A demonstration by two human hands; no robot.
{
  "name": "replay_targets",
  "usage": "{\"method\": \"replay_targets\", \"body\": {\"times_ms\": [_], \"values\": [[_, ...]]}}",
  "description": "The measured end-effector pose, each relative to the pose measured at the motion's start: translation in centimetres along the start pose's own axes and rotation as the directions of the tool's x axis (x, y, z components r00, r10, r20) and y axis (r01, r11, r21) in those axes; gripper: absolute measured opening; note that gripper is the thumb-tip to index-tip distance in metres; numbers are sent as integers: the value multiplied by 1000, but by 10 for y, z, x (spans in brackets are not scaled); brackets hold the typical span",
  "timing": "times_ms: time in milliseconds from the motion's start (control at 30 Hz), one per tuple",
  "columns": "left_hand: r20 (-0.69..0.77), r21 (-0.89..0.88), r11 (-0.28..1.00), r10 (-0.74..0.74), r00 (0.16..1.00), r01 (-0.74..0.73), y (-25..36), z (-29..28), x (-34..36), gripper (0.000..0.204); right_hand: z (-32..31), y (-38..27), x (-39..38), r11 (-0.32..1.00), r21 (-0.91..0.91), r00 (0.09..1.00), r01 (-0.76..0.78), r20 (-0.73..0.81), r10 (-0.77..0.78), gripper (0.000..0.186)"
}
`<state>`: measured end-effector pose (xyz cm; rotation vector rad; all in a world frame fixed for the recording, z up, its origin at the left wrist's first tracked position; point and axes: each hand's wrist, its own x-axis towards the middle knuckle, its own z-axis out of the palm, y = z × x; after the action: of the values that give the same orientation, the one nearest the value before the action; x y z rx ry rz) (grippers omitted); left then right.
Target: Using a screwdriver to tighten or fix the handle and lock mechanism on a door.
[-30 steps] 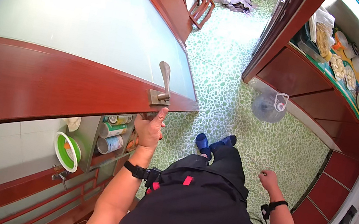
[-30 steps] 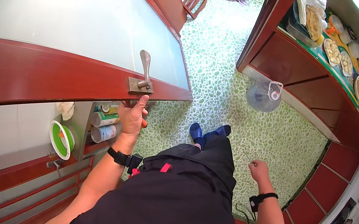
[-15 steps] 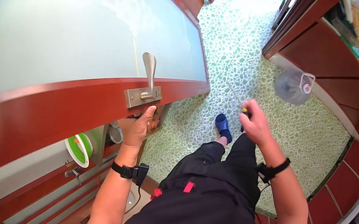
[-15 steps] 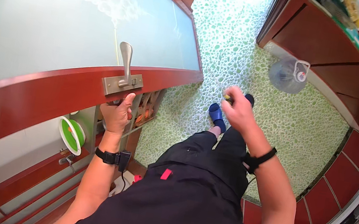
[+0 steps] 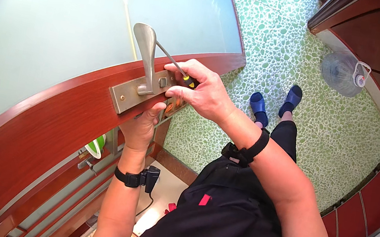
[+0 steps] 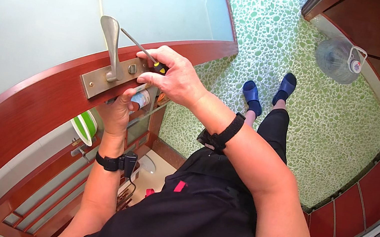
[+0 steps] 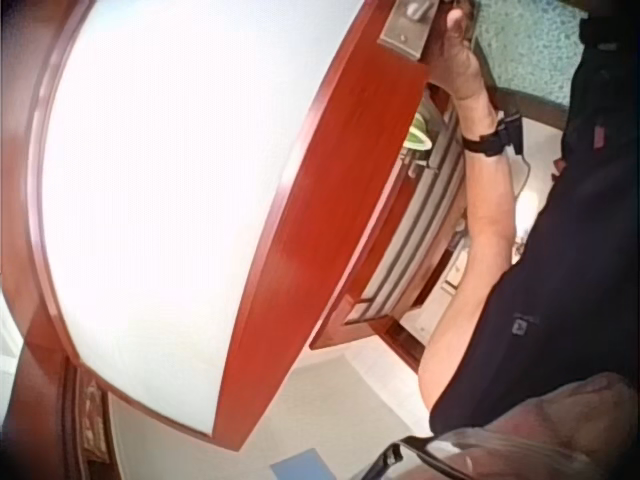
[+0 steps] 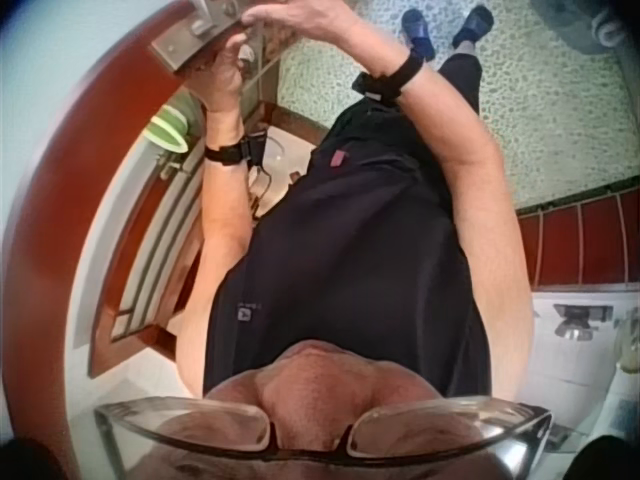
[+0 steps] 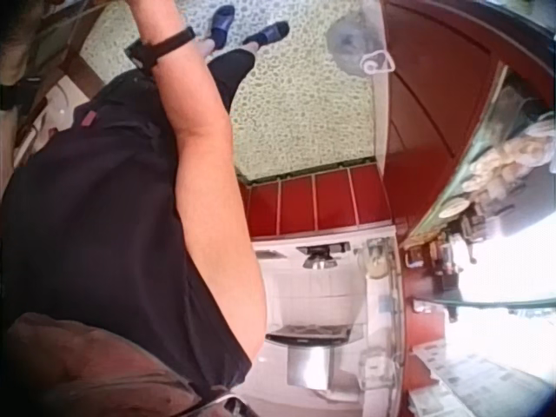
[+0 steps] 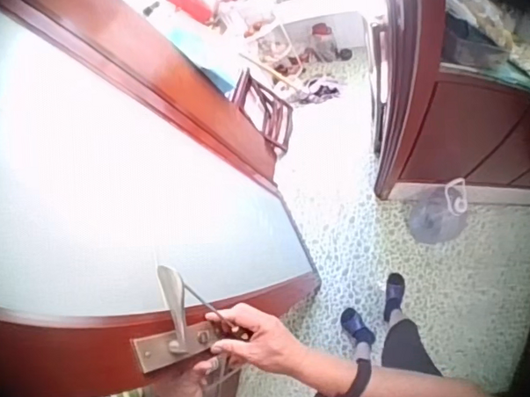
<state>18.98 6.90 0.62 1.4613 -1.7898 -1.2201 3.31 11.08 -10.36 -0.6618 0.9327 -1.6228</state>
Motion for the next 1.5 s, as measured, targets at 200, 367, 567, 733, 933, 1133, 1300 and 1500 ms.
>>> {"method": "replay_targets", "body": {"times_ms": [200, 367, 567, 733, 933, 1133, 1300, 1500], "values": [[73, 14, 1000, 24, 997, -25, 3, 1, 3, 57, 7, -3, -5, 971, -180, 974, 160, -128, -184, 45], [26, 54, 972, 226, 974, -227, -7, 2, 12, 58, 7, -6, -7, 959, -212, 965, 191, -138, -222, 47], [94, 68, 992, 99, 991, -106, -7, -2, 11, 58, -2, -4, -5, 924, -304, 959, 232, -88, -270, 49], [146, 34, 999, -2, 989, -3, -19, -3, 10, 52, -13, -5, 0, 865, -357, 918, 353, -45, -394, 50], [120, 23, 978, 201, 972, -205, -40, 6, 11, 53, -9, -12, -7, 912, -282, 944, 298, -58, -326, 50], [106, -63, 995, 82, 991, -76, -40, 17, -1, 34, -5, -10, -10, 920, -275, 944, 281, -96, -317, 52], [171, 53, 980, 180, 969, -191, -36, 18, 5, 30, -5, -12, -14, 932, -253, 945, 259, -132, -298, 53], [207, 11, 992, 118, 971, -123, -9, 22, 7, 60, -20, -29, -16, 873, -362, 922, 328, -78, -379, 45]]}}
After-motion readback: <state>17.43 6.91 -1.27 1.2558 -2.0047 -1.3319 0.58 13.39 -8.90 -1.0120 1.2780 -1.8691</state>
